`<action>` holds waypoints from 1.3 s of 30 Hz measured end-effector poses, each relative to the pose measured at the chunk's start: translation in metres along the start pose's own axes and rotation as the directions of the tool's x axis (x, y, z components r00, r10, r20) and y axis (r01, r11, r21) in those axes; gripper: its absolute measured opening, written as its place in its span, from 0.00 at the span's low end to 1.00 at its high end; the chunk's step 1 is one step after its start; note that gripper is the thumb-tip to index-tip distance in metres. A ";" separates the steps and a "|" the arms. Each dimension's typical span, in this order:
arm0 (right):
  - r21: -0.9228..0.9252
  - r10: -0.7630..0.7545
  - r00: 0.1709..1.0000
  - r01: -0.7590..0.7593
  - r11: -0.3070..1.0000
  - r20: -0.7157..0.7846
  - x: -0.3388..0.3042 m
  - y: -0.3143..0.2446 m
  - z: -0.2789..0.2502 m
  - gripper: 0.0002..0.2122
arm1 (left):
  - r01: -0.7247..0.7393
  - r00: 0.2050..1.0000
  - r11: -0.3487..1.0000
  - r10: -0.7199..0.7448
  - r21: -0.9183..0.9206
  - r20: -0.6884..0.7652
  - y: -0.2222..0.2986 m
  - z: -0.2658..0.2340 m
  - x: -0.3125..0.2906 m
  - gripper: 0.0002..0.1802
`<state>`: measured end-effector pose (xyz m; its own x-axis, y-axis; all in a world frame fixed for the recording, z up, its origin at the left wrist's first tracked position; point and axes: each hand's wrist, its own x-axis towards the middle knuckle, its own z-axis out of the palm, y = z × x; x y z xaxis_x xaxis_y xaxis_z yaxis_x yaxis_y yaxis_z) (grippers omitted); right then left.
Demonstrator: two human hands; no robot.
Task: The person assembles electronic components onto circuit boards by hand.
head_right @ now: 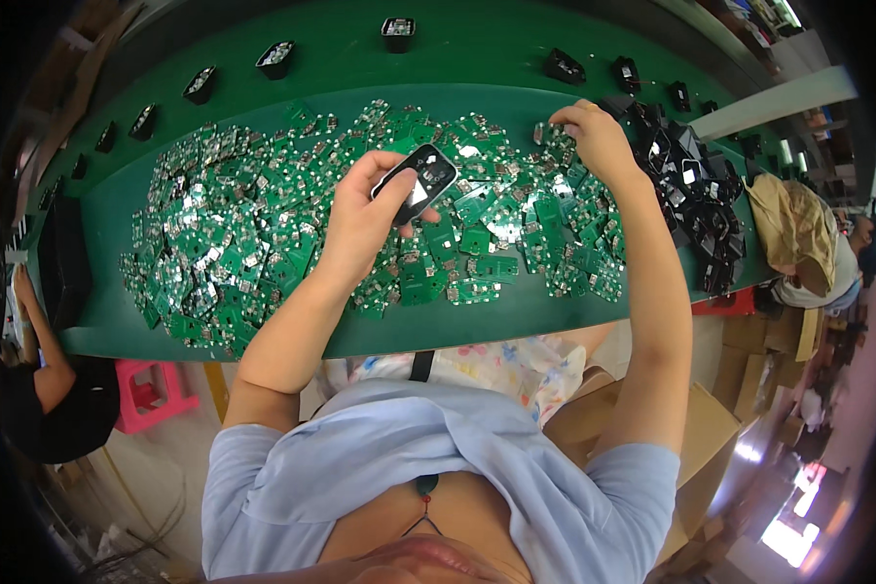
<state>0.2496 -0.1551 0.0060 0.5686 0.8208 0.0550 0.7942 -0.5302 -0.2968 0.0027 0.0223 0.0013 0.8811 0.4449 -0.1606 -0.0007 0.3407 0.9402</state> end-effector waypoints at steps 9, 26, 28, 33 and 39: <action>0.439 0.202 0.883 0.005 0.898 -0.424 -0.046 -0.099 0.012 0.09 | -0.003 0.999 0.999 0.005 0.048 -0.047 -0.008 -0.001 -0.001 0.08; 0.943 0.320 0.899 0.229 0.241 -0.300 -0.082 -0.168 0.015 0.13 | -0.002 1.000 0.996 0.004 0.086 -0.028 -0.012 0.002 -0.002 0.09; 0.950 0.318 0.905 0.216 0.224 -0.281 -0.079 -0.167 0.018 0.13 | -0.016 1.000 0.996 0.017 0.083 -0.022 -0.011 0.003 -0.003 0.09; 0.963 0.347 0.909 0.167 0.212 -0.233 -0.075 -0.163 0.023 0.13 | -0.019 0.999 0.995 0.022 0.093 -0.030 -0.013 0.004 -0.003 0.08; 0.971 0.355 0.920 0.087 0.222 -0.164 -0.074 -0.158 0.027 0.12 | -0.055 0.998 0.991 0.058 0.124 -0.023 -0.012 0.008 -0.006 0.09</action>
<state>0.0764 -0.1267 0.0231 0.8406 0.5320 0.1015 0.0174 0.1606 -0.9869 0.0009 0.0090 -0.0069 0.8682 0.4833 -0.1125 0.0097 0.2101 0.9776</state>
